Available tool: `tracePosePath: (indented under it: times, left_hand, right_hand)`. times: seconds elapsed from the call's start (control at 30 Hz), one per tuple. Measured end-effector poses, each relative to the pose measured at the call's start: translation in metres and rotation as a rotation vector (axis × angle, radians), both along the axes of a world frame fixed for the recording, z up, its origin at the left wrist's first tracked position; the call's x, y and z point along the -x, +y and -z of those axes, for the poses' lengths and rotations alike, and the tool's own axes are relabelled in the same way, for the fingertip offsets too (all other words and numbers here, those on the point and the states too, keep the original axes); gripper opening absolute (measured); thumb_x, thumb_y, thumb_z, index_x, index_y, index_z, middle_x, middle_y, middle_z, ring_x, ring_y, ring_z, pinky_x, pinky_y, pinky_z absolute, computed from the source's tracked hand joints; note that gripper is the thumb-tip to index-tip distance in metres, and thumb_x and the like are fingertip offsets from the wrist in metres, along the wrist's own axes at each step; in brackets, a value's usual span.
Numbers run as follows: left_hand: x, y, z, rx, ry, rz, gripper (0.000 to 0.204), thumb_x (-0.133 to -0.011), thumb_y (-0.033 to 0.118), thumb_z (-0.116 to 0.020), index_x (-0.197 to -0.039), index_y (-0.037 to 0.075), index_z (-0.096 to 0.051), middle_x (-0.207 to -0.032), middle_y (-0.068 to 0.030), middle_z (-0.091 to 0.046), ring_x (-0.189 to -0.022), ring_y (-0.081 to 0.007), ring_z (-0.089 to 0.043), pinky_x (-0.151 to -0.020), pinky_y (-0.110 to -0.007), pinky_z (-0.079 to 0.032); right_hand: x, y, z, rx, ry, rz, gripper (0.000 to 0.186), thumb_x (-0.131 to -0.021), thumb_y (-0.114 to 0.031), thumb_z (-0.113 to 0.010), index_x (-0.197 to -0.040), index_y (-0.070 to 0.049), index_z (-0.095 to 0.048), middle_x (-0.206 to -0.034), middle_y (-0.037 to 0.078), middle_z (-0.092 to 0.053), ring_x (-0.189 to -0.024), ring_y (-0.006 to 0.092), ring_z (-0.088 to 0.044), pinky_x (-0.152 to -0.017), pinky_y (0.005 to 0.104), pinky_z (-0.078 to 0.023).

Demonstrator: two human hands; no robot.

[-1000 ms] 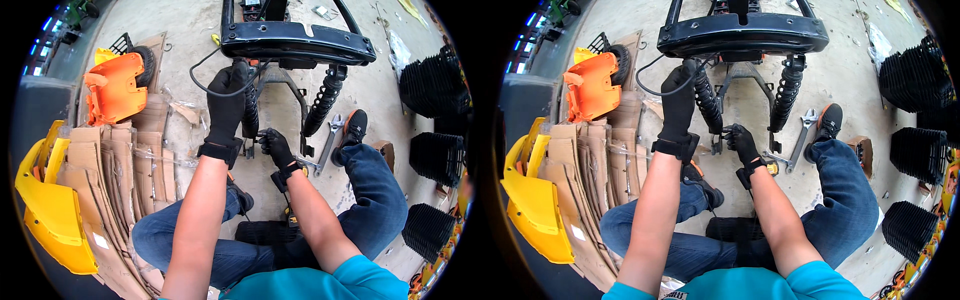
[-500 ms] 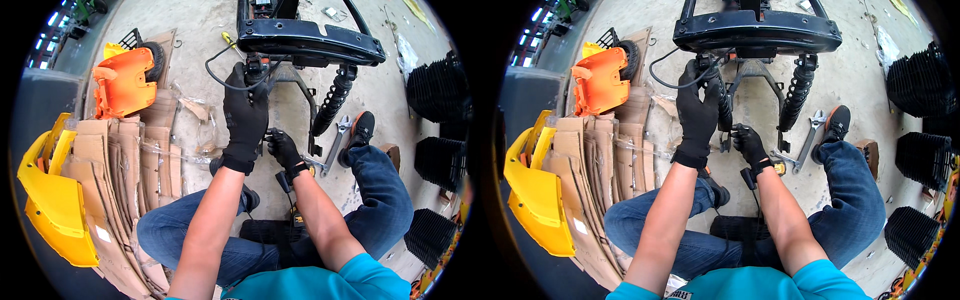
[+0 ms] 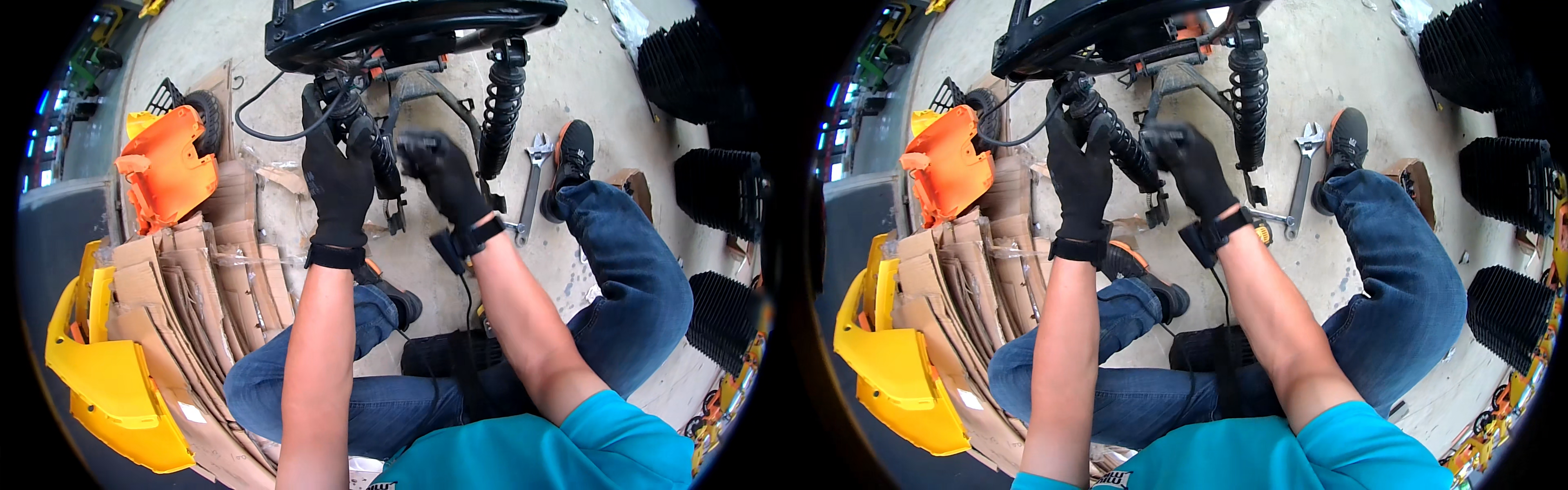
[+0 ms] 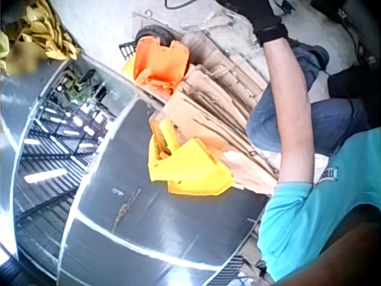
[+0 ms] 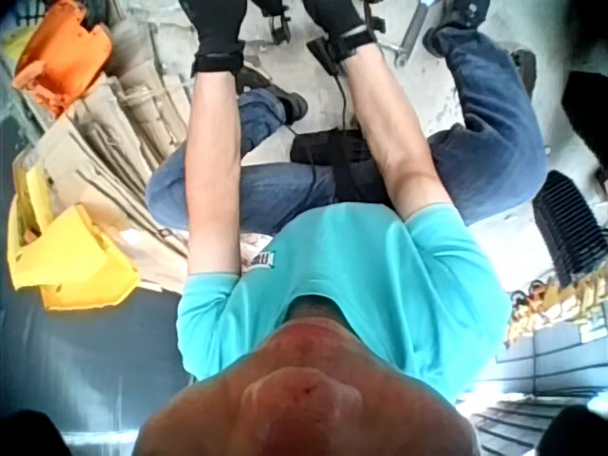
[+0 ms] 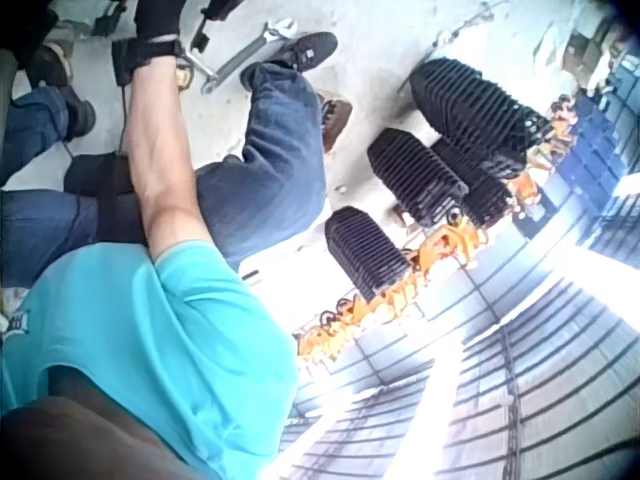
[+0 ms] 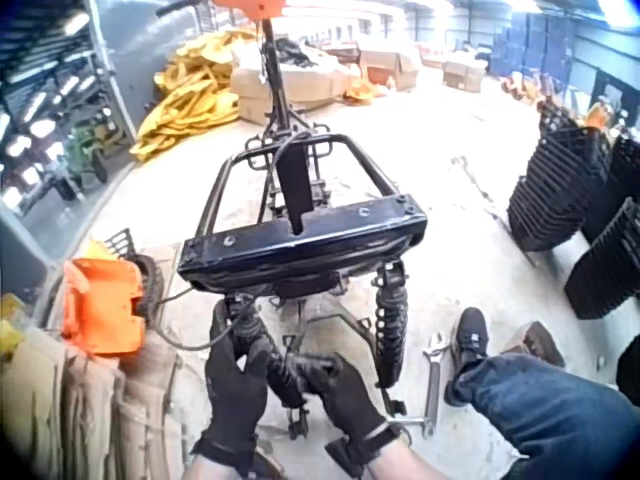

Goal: The person removes a bolt and nut from a rear shock absorber on a motorcycle frame using an impact driver and a wrench.

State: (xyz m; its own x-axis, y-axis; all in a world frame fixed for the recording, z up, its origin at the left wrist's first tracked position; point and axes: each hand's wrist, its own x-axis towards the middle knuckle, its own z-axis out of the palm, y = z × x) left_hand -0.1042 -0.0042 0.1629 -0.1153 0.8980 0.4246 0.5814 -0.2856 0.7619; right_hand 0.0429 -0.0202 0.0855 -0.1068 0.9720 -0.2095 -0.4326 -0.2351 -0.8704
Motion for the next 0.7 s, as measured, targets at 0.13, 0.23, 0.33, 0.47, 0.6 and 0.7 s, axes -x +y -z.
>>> tracePosePath:
  times: [0.13,0.23,0.33,0.47,0.6,0.7]
  left_hand:
    - [0.006,0.003,0.006,0.027,0.004,0.065,0.056,-0.090,0.020,-0.062,-0.137,0.001,-0.038,-0.110,-0.0134,-0.062,-0.098,-0.0197,-0.061,-0.086,-0.032,-0.048]
    - [0.001,0.000,-0.001,0.062,0.082,0.024,0.053,-0.088,0.020,-0.063,-0.134,0.002,-0.042,-0.108,-0.0127,-0.063,-0.094,-0.0197,-0.062,-0.082,-0.031,-0.049]
    - [0.003,0.002,0.002,0.090,0.098,0.022,0.051,-0.088,0.018,-0.063,-0.132,0.002,-0.044,-0.108,-0.0129,-0.063,-0.092,-0.0210,-0.063,-0.080,-0.031,-0.050]
    - [0.004,0.006,0.003,0.062,0.161,0.038,0.049,-0.087,0.017,-0.063,-0.130,0.003,-0.045,-0.105,-0.0132,-0.063,-0.090,-0.0224,-0.063,-0.079,-0.032,-0.050]
    - [0.006,0.003,0.002,0.105,0.101,0.038,0.046,-0.087,0.017,-0.063,-0.128,0.002,-0.046,-0.101,-0.0132,-0.063,-0.087,-0.0228,-0.062,-0.078,-0.033,-0.050]
    - [0.005,0.003,0.003,0.105,0.045,0.050,0.039,-0.087,0.017,-0.063,-0.120,0.002,-0.048,-0.096,-0.0137,-0.062,-0.084,-0.0248,-0.062,-0.075,-0.036,-0.050]
  right_hand:
    - [-0.003,0.042,-0.063,-0.277,0.030,0.030,0.038,-0.088,-0.034,-0.067,-0.107,-0.002,-0.059,-0.090,0.005,-0.064,-0.076,0.0099,-0.060,-0.067,0.0252,-0.052]
    - [-0.004,0.053,-0.080,-0.455,-0.065,0.031,0.026,-0.091,-0.024,-0.064,-0.106,-0.003,-0.060,-0.090,0.004,-0.064,-0.075,0.0093,-0.060,-0.067,0.0248,-0.051]
    - [-0.001,0.057,-0.080,-0.528,-0.196,0.061,0.020,-0.090,-0.018,-0.063,-0.104,-0.004,-0.062,-0.090,0.002,-0.064,-0.078,0.0090,-0.060,-0.070,0.0257,-0.051]
    - [0.001,0.067,-0.077,-0.586,-0.364,0.028,0.020,-0.086,-0.014,-0.064,-0.103,-0.005,-0.064,-0.094,0.008,-0.066,-0.088,0.0195,-0.064,-0.079,0.0295,-0.049]
    - [-0.005,0.072,-0.086,-0.797,-0.810,0.039,0.024,-0.083,-0.014,-0.065,-0.106,-0.008,-0.067,-0.096,0.013,-0.066,-0.092,0.0283,-0.063,-0.082,0.0352,-0.049]
    - [-0.011,0.076,-0.092,-0.813,-0.813,-0.033,0.025,-0.081,-0.014,-0.066,-0.104,-0.007,-0.068,-0.099,0.016,-0.066,-0.092,0.0329,-0.062,-0.080,0.0380,-0.049]
